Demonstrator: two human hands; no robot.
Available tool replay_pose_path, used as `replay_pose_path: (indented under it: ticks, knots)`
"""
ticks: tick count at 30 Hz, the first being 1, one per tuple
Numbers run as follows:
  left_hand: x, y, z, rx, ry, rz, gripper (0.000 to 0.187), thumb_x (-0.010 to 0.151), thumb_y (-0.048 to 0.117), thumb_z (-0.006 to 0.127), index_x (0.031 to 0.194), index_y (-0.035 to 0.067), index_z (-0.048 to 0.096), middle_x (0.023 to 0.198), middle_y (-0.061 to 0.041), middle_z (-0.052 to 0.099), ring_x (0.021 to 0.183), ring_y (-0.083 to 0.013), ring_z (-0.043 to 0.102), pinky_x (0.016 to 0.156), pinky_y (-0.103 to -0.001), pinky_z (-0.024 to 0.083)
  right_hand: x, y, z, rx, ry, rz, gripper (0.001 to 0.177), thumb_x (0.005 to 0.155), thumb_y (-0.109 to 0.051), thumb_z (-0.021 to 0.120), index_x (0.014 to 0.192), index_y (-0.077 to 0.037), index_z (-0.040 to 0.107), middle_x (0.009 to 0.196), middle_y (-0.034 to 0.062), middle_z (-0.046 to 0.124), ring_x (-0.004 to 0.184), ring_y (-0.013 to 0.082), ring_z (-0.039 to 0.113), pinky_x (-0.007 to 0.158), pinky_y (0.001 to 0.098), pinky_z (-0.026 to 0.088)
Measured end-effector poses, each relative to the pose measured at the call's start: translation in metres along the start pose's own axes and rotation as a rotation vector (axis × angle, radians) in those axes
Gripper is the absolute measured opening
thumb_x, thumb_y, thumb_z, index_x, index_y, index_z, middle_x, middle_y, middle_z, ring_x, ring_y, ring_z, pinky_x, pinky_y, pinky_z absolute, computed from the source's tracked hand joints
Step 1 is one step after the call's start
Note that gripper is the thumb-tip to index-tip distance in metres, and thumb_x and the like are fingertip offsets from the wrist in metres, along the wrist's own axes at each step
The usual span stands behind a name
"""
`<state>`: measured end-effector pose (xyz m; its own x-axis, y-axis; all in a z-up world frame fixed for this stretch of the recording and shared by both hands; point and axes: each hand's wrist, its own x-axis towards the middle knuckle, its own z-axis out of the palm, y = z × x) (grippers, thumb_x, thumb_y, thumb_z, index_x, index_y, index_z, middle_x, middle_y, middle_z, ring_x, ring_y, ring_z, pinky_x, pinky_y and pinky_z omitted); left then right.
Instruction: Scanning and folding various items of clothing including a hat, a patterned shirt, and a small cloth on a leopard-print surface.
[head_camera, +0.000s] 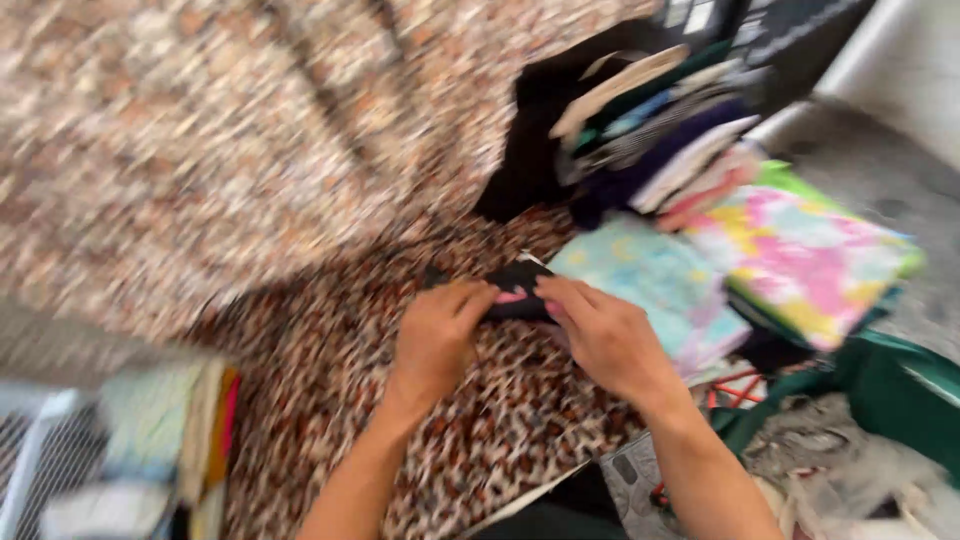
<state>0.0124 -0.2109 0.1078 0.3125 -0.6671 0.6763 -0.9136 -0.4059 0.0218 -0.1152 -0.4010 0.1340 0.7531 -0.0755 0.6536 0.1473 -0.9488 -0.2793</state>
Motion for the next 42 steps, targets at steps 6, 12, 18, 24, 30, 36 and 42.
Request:
replay_pose_path:
  ticks: [6,12,18,24,30,36,42]
  knots:
    - [-0.095,-0.039,-0.089,0.289,0.109,-0.215,0.038,0.098,-0.004,0.057,0.124,0.017,0.073,0.116,-0.006,0.073,0.111,-0.0256,0.068,0.095,-0.039,0.054,0.026,-0.079,0.094,0.241,0.049,-0.383,0.029,0.098,-0.006,0.067,0.125,-0.016,0.071,0.130,0.0062,0.072,0.118,0.0290,0.070,0.097,0.0454,0.058]
    - [-0.238,-0.040,-0.065,0.094,-0.378,-0.512,0.055,0.075,-0.007,0.074,0.127,0.009,0.068,0.142,-0.018,0.058,0.139,-0.0445,0.046,0.112,-0.058,0.042,-0.077,-0.080,0.179,0.106,-0.606,-0.200,0.059,0.086,-0.017,0.072,0.143,-0.019,0.058,0.153,0.0115,0.052,0.146,0.0415,0.040,0.114,0.0703,0.029]
    - [-0.253,-0.028,-0.070,-0.230,-0.225,-0.847,0.040,0.095,0.000,0.058,0.134,0.000,0.065,0.151,-0.028,0.048,0.144,-0.0482,0.037,0.116,-0.061,0.034,-0.093,-0.070,0.168,0.233,-0.603,0.121,0.054,0.102,-0.030,0.059,0.152,-0.009,0.052,0.152,0.0272,0.049,0.146,0.0487,0.038,0.119,0.0660,0.021]
    - [-0.260,-0.032,-0.068,-0.310,-0.113,-1.090,0.037,0.106,0.029,0.051,0.119,0.004,0.075,0.148,-0.019,0.053,0.141,-0.0398,0.046,0.112,-0.052,0.042,-0.104,-0.055,0.176,0.285,-0.602,0.202,0.053,0.105,-0.042,0.055,0.148,-0.011,0.056,0.144,0.0203,0.056,0.146,0.0433,0.040,0.122,0.0601,0.023]
    - [-0.224,-0.066,-0.072,-0.075,-0.242,-1.004,0.047,0.086,0.011,0.060,0.132,0.001,0.064,0.152,-0.024,0.044,0.139,-0.0460,0.042,0.111,-0.058,0.039,-0.068,-0.044,0.205,0.284,-0.431,0.018,0.044,0.090,-0.008,0.066,0.134,-0.008,0.066,0.136,0.0200,0.059,0.127,0.0447,0.056,0.110,0.0552,0.042]
    - [-0.199,-0.136,-0.028,-0.152,-0.862,-0.914,0.105,0.066,0.033,0.075,0.160,0.012,0.032,0.154,-0.022,0.043,0.152,-0.0427,0.024,0.120,-0.059,0.023,0.019,-0.056,0.226,0.259,-1.096,0.128,0.108,0.070,-0.024,0.072,0.166,-0.024,0.023,0.165,0.0121,0.033,0.157,0.0400,0.011,0.116,0.0680,0.019]
    - [-0.183,-0.130,-0.035,0.017,-0.917,-0.816,0.080,0.059,0.025,0.079,0.136,0.011,0.063,0.133,-0.015,0.057,0.135,-0.0388,0.038,0.114,-0.057,0.025,0.009,-0.024,0.279,0.146,-1.050,-0.113,0.077,0.057,-0.030,0.080,0.130,-0.012,0.068,0.137,0.0148,0.054,0.130,0.0428,0.050,0.094,0.0580,0.051]
